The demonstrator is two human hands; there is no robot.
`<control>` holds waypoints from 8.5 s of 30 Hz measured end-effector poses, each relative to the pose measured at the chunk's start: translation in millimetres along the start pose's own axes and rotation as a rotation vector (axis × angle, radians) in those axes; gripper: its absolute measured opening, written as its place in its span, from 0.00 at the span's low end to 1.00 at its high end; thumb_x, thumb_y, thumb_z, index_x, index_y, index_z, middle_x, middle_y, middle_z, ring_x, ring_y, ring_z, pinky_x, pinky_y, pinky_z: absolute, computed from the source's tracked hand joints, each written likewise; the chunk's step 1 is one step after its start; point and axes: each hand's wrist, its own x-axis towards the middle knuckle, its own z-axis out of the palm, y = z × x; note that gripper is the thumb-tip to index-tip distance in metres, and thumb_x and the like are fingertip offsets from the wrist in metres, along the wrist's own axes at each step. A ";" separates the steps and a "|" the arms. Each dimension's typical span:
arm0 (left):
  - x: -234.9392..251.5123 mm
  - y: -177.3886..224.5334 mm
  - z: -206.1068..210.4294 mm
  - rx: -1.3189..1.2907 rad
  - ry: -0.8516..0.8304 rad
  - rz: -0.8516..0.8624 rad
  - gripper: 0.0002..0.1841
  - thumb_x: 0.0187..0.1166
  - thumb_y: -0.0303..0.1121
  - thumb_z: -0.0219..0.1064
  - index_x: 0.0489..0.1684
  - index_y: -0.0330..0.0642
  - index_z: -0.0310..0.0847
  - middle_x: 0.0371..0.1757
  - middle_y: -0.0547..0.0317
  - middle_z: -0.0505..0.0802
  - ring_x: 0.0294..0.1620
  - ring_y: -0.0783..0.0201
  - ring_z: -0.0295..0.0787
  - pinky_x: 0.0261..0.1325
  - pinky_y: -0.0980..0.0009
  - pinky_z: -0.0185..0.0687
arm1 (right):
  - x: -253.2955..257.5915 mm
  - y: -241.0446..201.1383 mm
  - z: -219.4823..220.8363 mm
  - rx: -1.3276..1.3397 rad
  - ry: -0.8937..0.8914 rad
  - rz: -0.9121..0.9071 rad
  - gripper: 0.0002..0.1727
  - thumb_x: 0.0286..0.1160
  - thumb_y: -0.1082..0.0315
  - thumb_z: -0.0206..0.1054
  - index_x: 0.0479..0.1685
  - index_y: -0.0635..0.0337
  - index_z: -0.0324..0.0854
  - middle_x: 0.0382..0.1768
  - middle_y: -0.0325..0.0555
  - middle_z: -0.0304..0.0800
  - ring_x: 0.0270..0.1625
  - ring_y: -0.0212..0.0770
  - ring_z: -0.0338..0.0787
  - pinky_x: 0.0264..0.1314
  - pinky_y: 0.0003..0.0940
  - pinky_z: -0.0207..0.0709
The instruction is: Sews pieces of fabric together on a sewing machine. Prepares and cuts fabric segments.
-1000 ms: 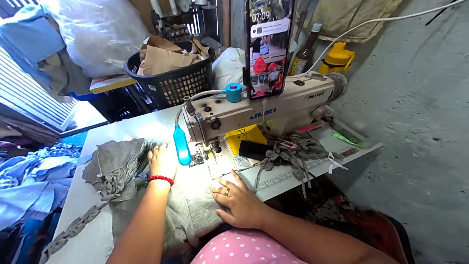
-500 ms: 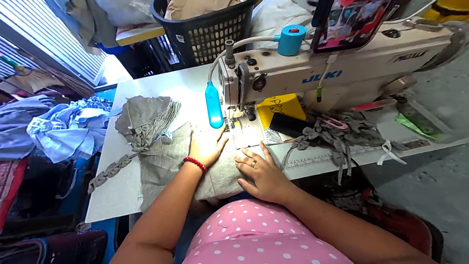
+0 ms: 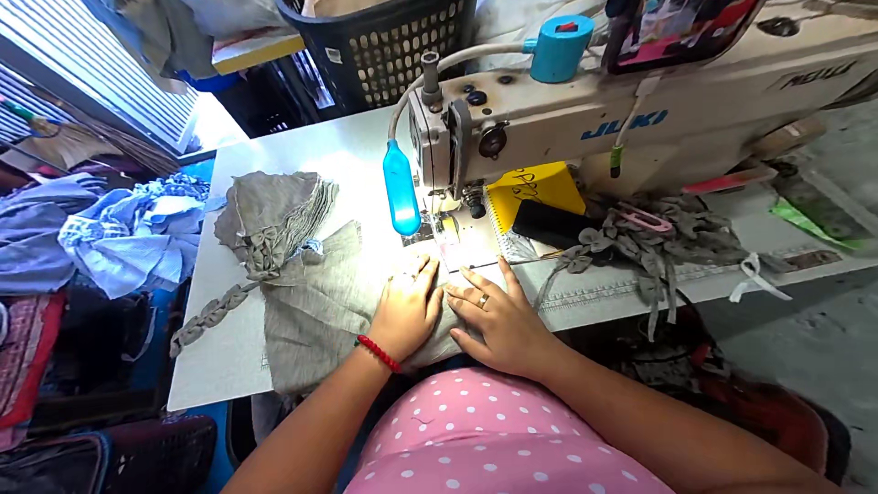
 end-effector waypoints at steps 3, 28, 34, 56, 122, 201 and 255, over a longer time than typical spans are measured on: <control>11.3 -3.3 -2.7 0.012 -0.016 0.032 0.27 0.87 0.44 0.52 0.80 0.42 0.77 0.86 0.50 0.76 0.90 0.52 0.65 0.89 0.47 0.57 | 2.2 0.8 1.2 -0.016 0.030 0.021 0.29 0.84 0.42 0.50 0.66 0.48 0.88 0.75 0.38 0.85 0.90 0.50 0.67 0.88 0.79 0.38; 54.6 -8.7 -7.5 0.021 -0.015 -0.055 0.28 0.76 0.46 0.56 0.73 0.43 0.76 0.79 0.53 0.82 0.82 0.52 0.74 0.82 0.44 0.60 | 22.9 2.1 -2.9 -0.017 -0.046 0.207 0.32 0.81 0.41 0.55 0.77 0.46 0.80 0.87 0.33 0.71 0.96 0.49 0.52 0.87 0.82 0.23; 52.4 -5.0 -6.8 0.073 0.019 -0.033 0.26 0.78 0.45 0.55 0.71 0.41 0.78 0.77 0.52 0.84 0.81 0.49 0.75 0.80 0.42 0.61 | 18.9 2.4 -0.2 -0.069 0.014 0.163 0.30 0.83 0.43 0.52 0.74 0.48 0.83 0.85 0.35 0.74 0.95 0.49 0.53 0.87 0.81 0.22; 55.7 -6.9 -4.9 0.046 0.016 -0.043 0.26 0.77 0.45 0.55 0.70 0.43 0.78 0.76 0.54 0.84 0.82 0.51 0.73 0.84 0.44 0.57 | 17.6 1.9 -0.1 -0.089 0.025 0.170 0.28 0.83 0.44 0.53 0.71 0.48 0.85 0.83 0.37 0.77 0.95 0.50 0.55 0.88 0.81 0.24; -32.6 59.2 -157.7 -0.633 0.685 0.397 0.04 0.78 0.26 0.69 0.38 0.34 0.88 0.35 0.61 0.88 0.38 0.74 0.84 0.46 0.78 0.83 | 88.4 -87.1 -191.6 0.374 0.304 -0.439 0.15 0.77 0.71 0.59 0.54 0.64 0.88 0.51 0.42 0.88 0.57 0.30 0.86 0.62 0.26 0.82; 92.6 -6.2 -16.2 -0.123 0.002 -0.478 0.18 0.77 0.45 0.68 0.56 0.45 0.85 0.61 0.42 0.88 0.64 0.43 0.86 0.64 0.43 0.81 | 122.0 48.8 -19.1 0.305 0.137 0.550 0.15 0.78 0.63 0.70 0.49 0.69 0.87 0.45 0.60 0.90 0.51 0.54 0.90 0.60 0.55 0.81; -55.2 11.2 -31.4 -0.134 -0.179 0.303 0.31 0.81 0.58 0.64 0.82 0.55 0.77 0.85 0.57 0.78 0.90 0.53 0.65 0.89 0.47 0.61 | -59.7 87.9 -97.4 -0.109 0.634 0.269 0.20 0.86 0.61 0.60 0.63 0.67 0.85 0.64 0.66 0.85 0.71 0.60 0.81 0.75 0.55 0.73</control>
